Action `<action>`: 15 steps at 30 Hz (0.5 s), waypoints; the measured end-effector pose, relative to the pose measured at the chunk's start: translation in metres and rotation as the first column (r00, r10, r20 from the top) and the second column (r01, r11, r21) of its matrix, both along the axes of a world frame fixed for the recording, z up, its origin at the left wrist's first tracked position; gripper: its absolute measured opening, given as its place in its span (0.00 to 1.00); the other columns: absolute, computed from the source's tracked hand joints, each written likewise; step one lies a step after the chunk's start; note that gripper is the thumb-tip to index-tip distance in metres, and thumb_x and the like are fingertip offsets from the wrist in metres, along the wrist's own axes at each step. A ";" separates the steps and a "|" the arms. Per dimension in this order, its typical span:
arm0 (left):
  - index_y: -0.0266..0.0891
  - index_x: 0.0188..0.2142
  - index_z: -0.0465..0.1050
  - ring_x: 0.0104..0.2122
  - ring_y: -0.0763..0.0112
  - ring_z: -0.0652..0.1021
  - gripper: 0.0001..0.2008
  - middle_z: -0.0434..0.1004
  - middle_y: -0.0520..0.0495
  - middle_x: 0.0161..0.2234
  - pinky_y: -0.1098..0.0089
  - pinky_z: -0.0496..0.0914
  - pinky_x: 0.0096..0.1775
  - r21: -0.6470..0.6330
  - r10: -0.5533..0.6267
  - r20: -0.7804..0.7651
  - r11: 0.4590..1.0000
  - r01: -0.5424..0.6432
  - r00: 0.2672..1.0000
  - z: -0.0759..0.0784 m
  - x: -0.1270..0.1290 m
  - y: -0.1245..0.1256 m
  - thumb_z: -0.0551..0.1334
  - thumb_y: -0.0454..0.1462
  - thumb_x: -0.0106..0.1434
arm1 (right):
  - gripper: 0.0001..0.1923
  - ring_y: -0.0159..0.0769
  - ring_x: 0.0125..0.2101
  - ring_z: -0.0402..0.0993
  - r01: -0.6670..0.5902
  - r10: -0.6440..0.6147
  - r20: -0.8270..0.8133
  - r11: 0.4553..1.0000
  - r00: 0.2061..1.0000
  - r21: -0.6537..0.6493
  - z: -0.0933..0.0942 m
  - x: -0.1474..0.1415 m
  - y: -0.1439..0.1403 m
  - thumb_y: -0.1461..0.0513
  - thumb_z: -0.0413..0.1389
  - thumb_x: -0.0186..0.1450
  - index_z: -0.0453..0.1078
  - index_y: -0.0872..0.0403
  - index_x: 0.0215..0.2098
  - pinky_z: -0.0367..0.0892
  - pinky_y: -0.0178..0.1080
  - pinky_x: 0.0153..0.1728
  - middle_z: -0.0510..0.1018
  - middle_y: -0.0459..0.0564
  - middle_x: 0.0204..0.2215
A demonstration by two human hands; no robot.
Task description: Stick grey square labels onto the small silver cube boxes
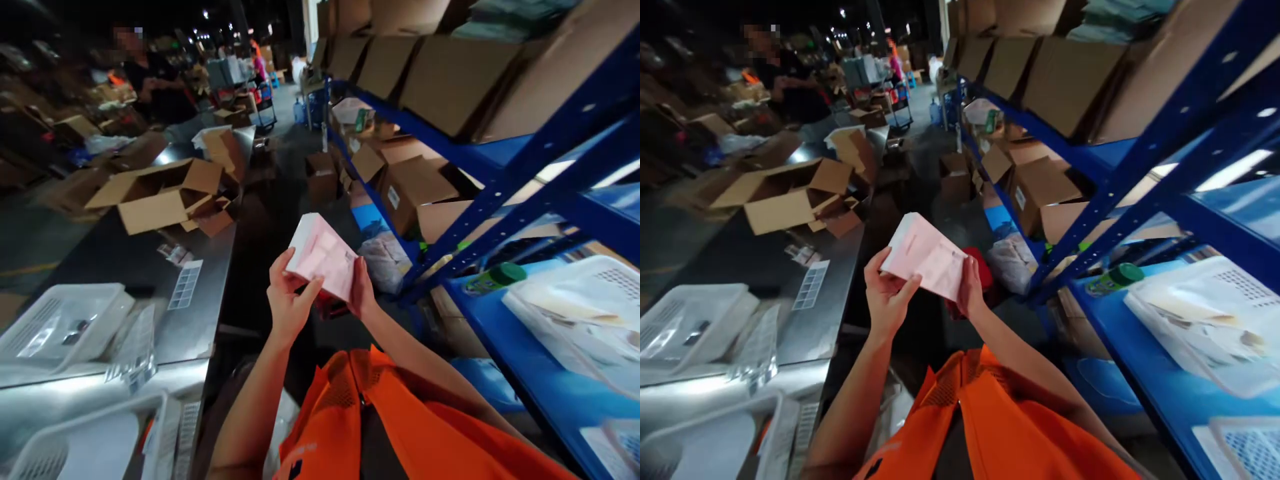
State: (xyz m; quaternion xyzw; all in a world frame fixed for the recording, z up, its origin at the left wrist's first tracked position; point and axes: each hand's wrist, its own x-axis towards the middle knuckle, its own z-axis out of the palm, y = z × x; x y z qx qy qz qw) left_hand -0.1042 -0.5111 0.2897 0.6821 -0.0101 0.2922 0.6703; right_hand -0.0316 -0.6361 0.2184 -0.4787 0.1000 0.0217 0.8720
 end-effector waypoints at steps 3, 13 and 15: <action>0.48 0.64 0.57 0.46 0.65 0.82 0.44 0.78 0.43 0.51 0.66 0.77 0.49 -0.214 0.103 -0.045 0.971 -0.110 0.994 -0.012 0.005 0.008 0.77 0.44 0.54 | 0.29 0.39 0.40 0.74 0.072 -0.068 0.036 0.990 0.997 -0.122 -0.019 -0.001 0.020 0.35 0.53 0.62 0.60 0.47 0.46 0.75 0.46 0.44 0.74 0.47 0.40; 0.38 0.38 0.76 0.33 0.63 0.82 0.31 0.82 0.46 0.34 0.64 0.78 0.38 -0.336 0.292 -0.460 0.817 -0.468 0.839 -0.048 0.065 0.056 0.79 0.51 0.38 | 0.28 0.52 0.56 0.68 -0.162 0.362 0.413 0.881 0.835 -0.444 -0.024 0.050 0.001 0.45 0.70 0.51 0.69 0.51 0.40 0.60 0.58 0.62 0.72 0.57 0.51; 0.38 0.32 0.76 0.27 0.67 0.79 0.26 0.80 0.49 0.28 0.67 0.77 0.31 -0.263 0.200 -0.501 0.892 -0.368 0.842 -0.035 0.066 0.060 0.81 0.46 0.37 | 0.29 0.53 0.62 0.64 -0.199 0.530 0.547 0.811 0.647 -0.550 0.001 0.088 -0.008 0.49 0.69 0.56 0.71 0.50 0.51 0.57 0.58 0.65 0.70 0.58 0.59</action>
